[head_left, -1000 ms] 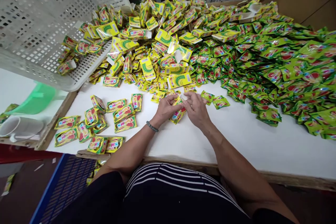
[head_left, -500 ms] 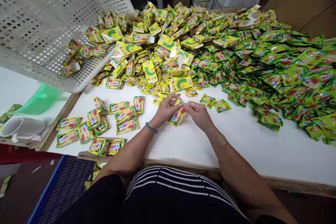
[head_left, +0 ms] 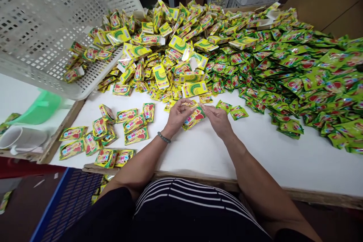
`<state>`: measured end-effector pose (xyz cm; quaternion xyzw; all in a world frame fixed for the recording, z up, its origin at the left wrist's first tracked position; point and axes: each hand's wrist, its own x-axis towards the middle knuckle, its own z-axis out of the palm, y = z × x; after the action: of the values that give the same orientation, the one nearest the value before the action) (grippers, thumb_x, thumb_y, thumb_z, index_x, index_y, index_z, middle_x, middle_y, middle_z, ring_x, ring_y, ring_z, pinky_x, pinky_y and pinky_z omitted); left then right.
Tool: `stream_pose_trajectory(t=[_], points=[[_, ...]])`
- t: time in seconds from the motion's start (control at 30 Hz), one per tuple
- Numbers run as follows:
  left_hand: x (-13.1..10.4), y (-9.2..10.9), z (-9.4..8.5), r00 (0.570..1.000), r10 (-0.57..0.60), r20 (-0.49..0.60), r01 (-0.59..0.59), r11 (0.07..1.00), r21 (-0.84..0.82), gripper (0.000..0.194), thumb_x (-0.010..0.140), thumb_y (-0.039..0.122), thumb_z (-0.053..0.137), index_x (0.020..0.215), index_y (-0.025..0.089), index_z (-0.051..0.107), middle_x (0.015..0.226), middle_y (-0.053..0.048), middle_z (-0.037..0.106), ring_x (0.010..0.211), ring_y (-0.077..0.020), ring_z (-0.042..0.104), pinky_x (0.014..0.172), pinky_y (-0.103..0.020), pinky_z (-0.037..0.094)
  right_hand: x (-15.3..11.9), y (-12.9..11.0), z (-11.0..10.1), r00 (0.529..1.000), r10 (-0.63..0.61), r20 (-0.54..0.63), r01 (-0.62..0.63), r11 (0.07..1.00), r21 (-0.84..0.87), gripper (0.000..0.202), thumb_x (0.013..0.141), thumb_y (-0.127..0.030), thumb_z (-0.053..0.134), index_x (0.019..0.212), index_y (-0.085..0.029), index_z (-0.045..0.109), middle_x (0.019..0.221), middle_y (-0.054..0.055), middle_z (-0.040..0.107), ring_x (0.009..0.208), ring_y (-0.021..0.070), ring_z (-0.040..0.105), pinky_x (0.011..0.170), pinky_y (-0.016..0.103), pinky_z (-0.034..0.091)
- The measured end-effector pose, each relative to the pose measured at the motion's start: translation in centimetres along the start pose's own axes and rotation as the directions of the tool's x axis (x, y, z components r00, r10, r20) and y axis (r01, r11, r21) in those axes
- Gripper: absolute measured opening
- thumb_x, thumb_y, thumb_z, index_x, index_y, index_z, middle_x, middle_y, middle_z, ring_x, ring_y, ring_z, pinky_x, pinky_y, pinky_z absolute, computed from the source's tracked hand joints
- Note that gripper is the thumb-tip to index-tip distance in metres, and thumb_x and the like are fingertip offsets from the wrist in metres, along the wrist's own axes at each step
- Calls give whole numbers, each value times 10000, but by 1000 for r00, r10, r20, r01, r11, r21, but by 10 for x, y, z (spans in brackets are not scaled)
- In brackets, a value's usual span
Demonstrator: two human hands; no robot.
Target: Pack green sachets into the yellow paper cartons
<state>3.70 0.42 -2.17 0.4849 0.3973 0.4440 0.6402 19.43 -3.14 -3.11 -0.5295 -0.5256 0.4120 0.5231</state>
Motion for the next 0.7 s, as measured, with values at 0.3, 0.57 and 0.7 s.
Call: stream_pose_trajectory(t=[0.3,0.57,0.7], points=[[-2,2,6,1000,-16,-17,15,998,-57,478,608,397,840,950,159,604,617,42,630,542,-66,542,561,-193,402,3,8,5,946,295,-132,-238,912,333,294,665,-393,776,905,-225,769,929,34,774,922,270,709,935,506,534],[-1,3,4,994,-23,-108,16,998,-64,466,602,426,839,915,157,624,575,41,618,524,-78,557,549,-200,421,-1,0,1,981,181,-70,-162,962,220,220,776,-337,689,972,-265,761,1075,30,748,1101,274,661,1045,509,463],[-1,6,3,995,-30,-93,17,990,-137,487,594,446,837,915,154,618,609,34,645,541,-85,578,583,-217,457,-2,1,1,984,170,-54,-159,973,168,269,789,-386,671,1001,-244,757,1048,46,754,1042,284,680,961,511,521]])
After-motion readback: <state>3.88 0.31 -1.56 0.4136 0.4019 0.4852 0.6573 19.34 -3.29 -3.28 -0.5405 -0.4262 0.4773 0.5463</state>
